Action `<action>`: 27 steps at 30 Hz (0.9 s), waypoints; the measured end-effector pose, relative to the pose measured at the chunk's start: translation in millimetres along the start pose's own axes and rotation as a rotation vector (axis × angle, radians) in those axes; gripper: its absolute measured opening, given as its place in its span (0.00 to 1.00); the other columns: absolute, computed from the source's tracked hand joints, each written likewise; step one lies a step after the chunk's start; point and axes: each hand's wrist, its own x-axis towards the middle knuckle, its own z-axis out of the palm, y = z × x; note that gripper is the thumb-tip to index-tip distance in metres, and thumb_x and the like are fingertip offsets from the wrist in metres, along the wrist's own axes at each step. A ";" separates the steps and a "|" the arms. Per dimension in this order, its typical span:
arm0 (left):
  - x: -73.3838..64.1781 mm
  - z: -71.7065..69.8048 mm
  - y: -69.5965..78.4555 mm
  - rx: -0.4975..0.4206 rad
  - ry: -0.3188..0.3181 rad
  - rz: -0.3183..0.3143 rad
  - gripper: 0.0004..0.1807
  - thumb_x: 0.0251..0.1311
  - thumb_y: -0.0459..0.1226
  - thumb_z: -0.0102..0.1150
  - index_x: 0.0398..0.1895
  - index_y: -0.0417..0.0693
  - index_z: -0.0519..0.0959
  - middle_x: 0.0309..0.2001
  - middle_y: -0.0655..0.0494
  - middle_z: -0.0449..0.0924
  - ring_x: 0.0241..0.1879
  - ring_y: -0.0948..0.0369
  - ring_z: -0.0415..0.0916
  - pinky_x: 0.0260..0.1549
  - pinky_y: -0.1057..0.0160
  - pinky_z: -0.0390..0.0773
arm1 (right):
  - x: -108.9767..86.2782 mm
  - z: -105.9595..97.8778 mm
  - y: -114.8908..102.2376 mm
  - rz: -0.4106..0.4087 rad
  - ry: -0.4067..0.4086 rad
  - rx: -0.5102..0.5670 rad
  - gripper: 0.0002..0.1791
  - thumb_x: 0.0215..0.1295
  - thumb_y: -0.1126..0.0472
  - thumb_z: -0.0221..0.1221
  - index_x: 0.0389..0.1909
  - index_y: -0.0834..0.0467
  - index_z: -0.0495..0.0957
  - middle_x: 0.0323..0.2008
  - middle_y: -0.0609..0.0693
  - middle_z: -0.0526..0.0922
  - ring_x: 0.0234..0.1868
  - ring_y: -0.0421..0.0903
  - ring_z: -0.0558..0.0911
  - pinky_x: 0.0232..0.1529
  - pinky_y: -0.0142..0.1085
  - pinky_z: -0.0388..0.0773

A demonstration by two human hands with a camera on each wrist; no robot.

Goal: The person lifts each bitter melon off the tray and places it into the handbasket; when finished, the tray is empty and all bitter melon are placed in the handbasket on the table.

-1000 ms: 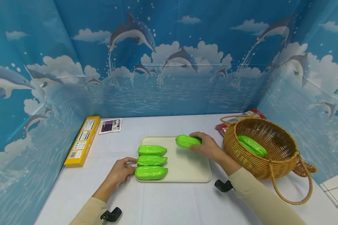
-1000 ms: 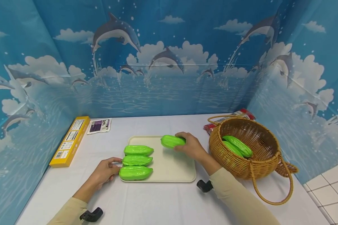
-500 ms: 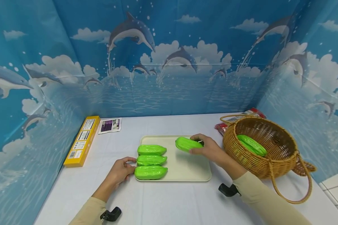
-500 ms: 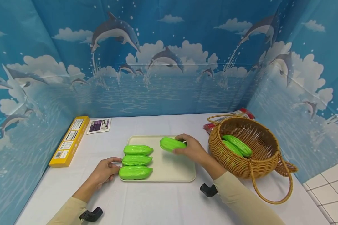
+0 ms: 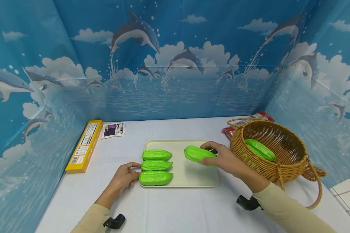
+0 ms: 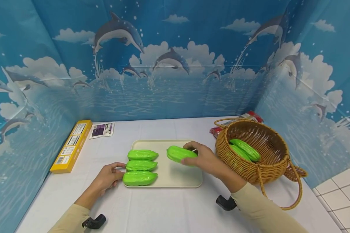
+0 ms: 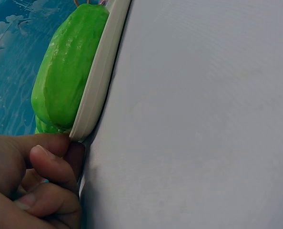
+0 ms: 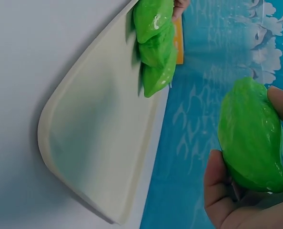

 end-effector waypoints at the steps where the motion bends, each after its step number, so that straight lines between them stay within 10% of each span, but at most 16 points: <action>1: -0.2 0.0 0.0 0.003 0.001 0.001 0.20 0.61 0.30 0.65 0.57 0.42 0.80 0.26 0.51 0.75 0.16 0.62 0.65 0.16 0.64 0.66 | -3.3 -2.6 -1.9 -0.006 -0.004 -0.005 0.32 0.61 0.47 0.70 0.62 0.56 0.75 0.53 0.55 0.79 0.49 0.52 0.76 0.46 0.43 0.76; 27: 0.1 0.9 -0.1 0.023 0.003 0.005 0.19 0.62 0.30 0.65 0.57 0.43 0.81 0.24 0.51 0.75 0.15 0.61 0.66 0.16 0.63 0.66 | -70.0 -118.8 -24.4 -0.098 0.060 -0.234 0.31 0.74 0.50 0.58 0.75 0.47 0.65 0.60 0.54 0.73 0.50 0.53 0.74 0.38 0.42 0.77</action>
